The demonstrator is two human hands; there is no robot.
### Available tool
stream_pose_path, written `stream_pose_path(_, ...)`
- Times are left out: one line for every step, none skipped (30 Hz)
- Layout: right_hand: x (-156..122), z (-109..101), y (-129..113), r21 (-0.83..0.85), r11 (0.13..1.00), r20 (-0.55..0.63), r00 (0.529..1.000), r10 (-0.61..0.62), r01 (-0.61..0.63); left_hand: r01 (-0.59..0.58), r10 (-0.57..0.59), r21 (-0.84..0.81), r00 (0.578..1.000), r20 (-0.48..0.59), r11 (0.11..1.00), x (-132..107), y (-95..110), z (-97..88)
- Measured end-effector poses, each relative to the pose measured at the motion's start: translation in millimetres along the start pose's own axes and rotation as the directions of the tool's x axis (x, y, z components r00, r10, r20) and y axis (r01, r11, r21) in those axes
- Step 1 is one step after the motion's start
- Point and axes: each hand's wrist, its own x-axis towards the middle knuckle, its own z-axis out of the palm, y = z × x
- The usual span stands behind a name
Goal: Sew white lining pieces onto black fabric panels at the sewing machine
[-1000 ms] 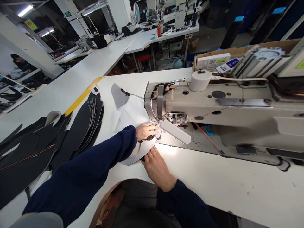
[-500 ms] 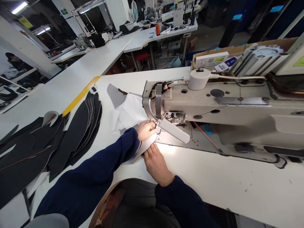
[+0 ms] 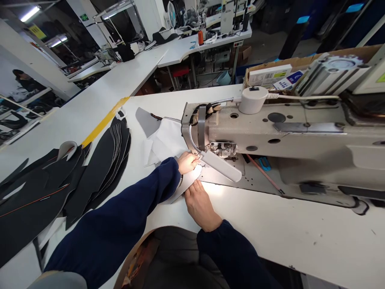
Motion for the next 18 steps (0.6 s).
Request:
stream_pose_path(1,0,1,0.001,1.000,-0.002,1.000,0.005,-0.005,-0.017,0.017,0.005,1.000,0.010,1.000,1,-1,-0.6)
stream_pose_path(1,0,3,0.006,1.000,-0.008,1.000,0.010,-0.010,-0.033,0.033,0.012,0.999,0.018,0.999,2,-2,-0.8)
stream_pose_path(1,0,4,0.013,1.000,-0.015,1.000,0.015,-0.015,-0.047,0.046,0.023,0.999,0.023,0.999,3,-3,-0.7)
stream_pose_path(2,1,4,0.020,1.000,-0.022,1.000,0.018,-0.017,-0.056,0.055,0.035,0.998,0.026,0.998,3,-4,-0.3)
stream_pose_path(1,1,5,0.025,0.999,-0.027,0.999,0.021,-0.020,-0.059,0.058,0.046,0.998,0.028,0.997,4,-5,0.5)
stream_pose_path(1,1,5,0.026,0.999,-0.030,0.999,0.022,-0.021,-0.060,0.059,0.056,0.998,0.024,0.997,4,-6,1.5)
stream_pose_path(1,1,5,0.022,1.000,-0.030,0.999,0.020,-0.019,-0.063,0.062,0.064,0.998,0.019,0.996,3,-6,2.6)
stream_pose_path(1,1,5,0.014,1.000,-0.029,0.999,0.016,-0.016,-0.070,0.070,0.068,0.997,0.014,0.995,3,-7,3.5)
stream_pose_path(2,1,4,0.004,1.000,-0.027,1.000,0.010,-0.010,-0.077,0.077,0.071,0.997,0.007,0.995,2,-7,4.2)
stream_pose_path(2,2,4,-0.006,1.000,-0.025,1.000,0.002,-0.002,-0.080,0.080,0.072,0.997,0.000,0.994,2,-7,4.6)
stream_pose_path(3,2,5,-0.015,1.000,-0.023,1.000,-0.003,0.002,-0.079,0.080,0.073,0.997,-0.008,0.994,2,-6,4.8)
stream_pose_path(4,2,5,-0.021,1.000,-0.024,1.000,-0.004,0.003,-0.074,0.075,0.073,0.997,-0.013,0.995,3,-6,4.8)
stream_pose_path(5,3,6,-0.026,1.000,-0.025,1.000,0.000,0.000,-0.064,0.066,0.072,0.998,-0.017,0.995,4,-6,4.6)
stream_pose_path(6,4,7,-0.030,1.000,-0.029,1.000,0.008,-0.009,-0.057,0.059,0.071,0.998,-0.023,0.996,5,-6,4.4)
stream_pose_path(7,4,9,-0.036,0.999,-0.033,0.999,0.018,-0.020,-0.055,0.057,0.070,0.998,-0.030,0.996,7,-7,4.1)
stream_pose_path(8,5,10,-0.043,0.999,-0.037,0.999,0.029,-0.030,-0.057,0.060,0.071,0.997,-0.041,0.996,9,-7,4.0)
stream_pose_path(9,5,11,-0.048,0.998,-0.040,0.999,0.037,-0.039,-0.057,0.060,0.072,0.997,-0.053,0.996,12,-8,4.0)
stream_pose_path(10,6,12,-0.052,0.998,-0.044,0.998,0.043,-0.045,-0.053,0.058,0.074,0.996,-0.066,0.996,14,-8,4.2)
